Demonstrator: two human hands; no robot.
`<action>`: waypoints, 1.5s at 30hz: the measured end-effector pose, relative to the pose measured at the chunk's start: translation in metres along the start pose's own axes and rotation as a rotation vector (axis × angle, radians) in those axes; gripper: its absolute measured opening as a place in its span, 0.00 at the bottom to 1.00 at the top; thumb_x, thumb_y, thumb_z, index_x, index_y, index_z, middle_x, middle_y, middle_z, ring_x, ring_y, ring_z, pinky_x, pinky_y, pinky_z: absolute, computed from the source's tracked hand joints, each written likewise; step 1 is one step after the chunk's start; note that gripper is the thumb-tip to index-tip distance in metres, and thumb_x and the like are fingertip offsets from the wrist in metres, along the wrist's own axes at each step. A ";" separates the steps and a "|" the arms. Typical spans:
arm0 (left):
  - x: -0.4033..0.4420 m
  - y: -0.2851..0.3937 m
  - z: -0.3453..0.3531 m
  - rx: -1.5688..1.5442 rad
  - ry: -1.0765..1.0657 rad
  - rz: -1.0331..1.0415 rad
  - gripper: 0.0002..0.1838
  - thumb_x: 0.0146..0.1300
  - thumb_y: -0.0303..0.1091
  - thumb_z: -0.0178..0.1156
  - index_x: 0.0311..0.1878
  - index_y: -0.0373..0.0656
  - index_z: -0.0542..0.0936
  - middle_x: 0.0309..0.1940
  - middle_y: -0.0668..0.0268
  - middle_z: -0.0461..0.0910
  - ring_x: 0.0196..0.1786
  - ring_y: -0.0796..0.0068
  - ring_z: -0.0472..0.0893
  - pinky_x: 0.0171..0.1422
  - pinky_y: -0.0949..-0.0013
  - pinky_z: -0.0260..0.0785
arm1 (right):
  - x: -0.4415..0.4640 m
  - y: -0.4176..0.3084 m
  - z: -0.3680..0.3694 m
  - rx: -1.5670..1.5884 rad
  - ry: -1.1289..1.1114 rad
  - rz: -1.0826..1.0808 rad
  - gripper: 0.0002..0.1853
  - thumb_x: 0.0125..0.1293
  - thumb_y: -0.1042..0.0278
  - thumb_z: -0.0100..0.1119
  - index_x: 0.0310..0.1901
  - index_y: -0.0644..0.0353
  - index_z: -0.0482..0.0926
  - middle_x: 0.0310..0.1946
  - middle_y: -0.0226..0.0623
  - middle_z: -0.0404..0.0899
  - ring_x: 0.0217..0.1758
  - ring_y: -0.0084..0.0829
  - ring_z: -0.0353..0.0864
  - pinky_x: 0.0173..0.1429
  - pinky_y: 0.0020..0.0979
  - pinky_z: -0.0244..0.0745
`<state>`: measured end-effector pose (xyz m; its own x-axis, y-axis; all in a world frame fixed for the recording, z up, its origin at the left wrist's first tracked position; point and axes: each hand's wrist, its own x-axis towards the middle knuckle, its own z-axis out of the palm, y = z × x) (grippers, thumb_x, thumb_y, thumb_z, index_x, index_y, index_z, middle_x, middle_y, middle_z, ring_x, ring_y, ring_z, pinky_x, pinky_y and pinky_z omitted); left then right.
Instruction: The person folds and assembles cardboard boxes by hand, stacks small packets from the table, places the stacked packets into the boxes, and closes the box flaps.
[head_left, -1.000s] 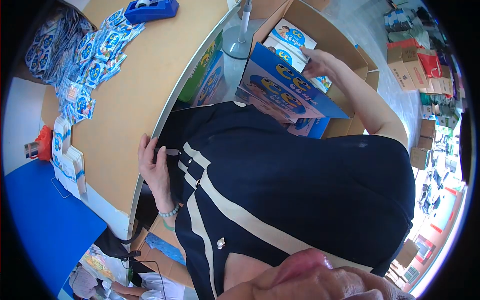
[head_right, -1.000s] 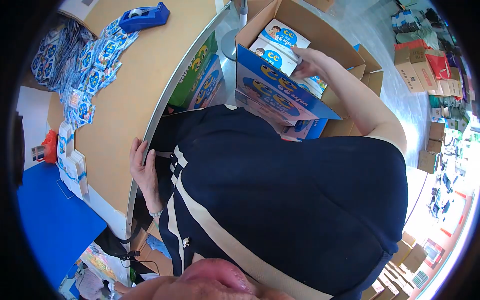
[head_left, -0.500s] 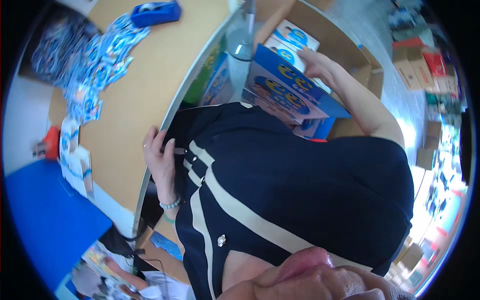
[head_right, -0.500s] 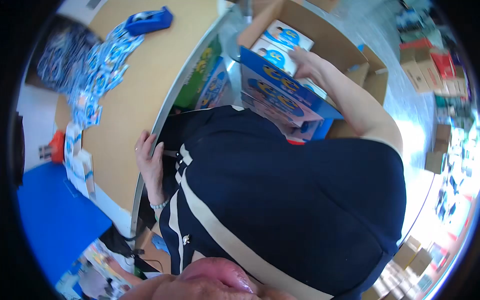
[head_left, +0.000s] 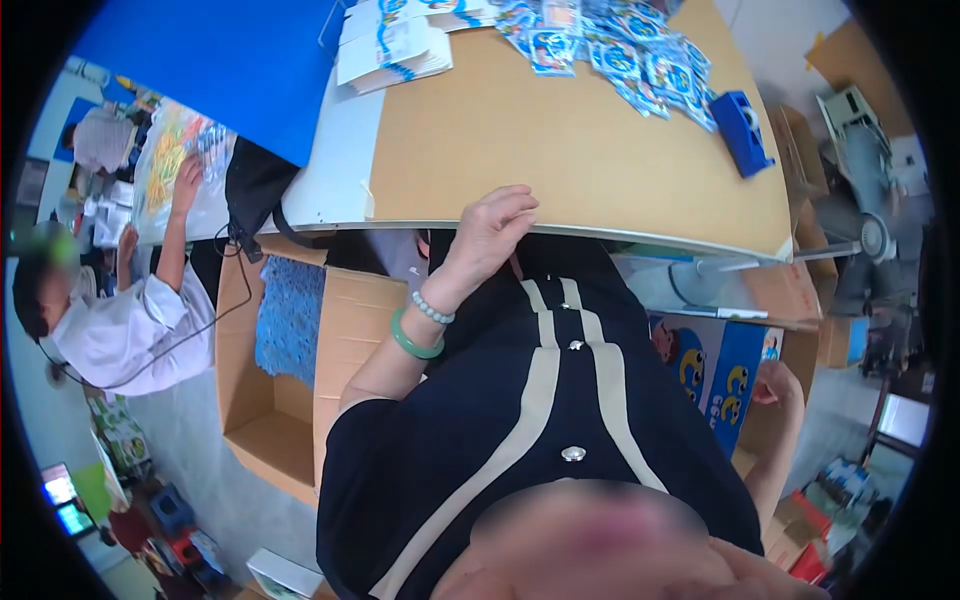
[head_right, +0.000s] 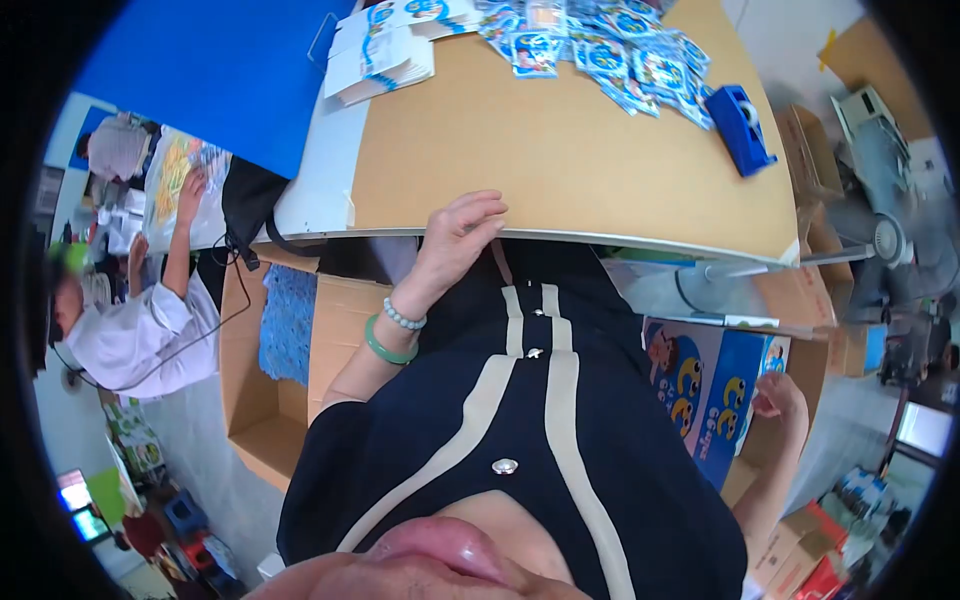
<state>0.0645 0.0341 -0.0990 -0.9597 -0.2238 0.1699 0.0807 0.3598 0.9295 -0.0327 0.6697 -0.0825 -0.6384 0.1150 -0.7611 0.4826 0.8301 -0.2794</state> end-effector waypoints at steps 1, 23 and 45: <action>0.000 -0.003 -0.009 -0.032 0.036 -0.017 0.12 0.63 0.26 0.65 0.49 0.34 0.84 0.55 0.56 0.81 0.54 0.68 0.81 0.58 0.68 0.74 | -0.015 -0.020 -0.009 -0.068 0.045 0.082 0.16 0.69 0.60 0.52 0.37 0.67 0.81 0.30 0.54 0.83 0.26 0.40 0.85 0.25 0.33 0.79; 0.004 0.168 -0.224 0.785 0.604 1.283 0.26 0.73 0.48 0.53 0.52 0.28 0.80 0.49 0.49 0.82 0.51 0.57 0.84 0.53 0.63 0.78 | -0.024 -0.597 0.245 -0.536 0.373 -1.681 0.28 0.58 0.71 0.67 0.61 0.60 0.73 0.65 0.49 0.71 0.71 0.51 0.67 0.71 0.45 0.66; 0.042 0.010 -0.137 0.003 0.646 -0.070 0.16 0.58 0.20 0.66 0.50 0.40 0.84 0.48 0.68 0.80 0.47 0.82 0.77 0.52 0.75 0.71 | 0.003 -0.749 0.279 -0.958 0.214 -1.671 0.25 0.58 0.56 0.66 0.57 0.50 0.77 0.50 0.44 0.80 0.56 0.49 0.78 0.56 0.46 0.74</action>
<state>0.0622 -0.0958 -0.0378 -0.6074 -0.7461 0.2726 0.0225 0.3269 0.9448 -0.2286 -0.1042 -0.0385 -0.1220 -0.9925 -0.0125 -0.9858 0.1226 -0.1144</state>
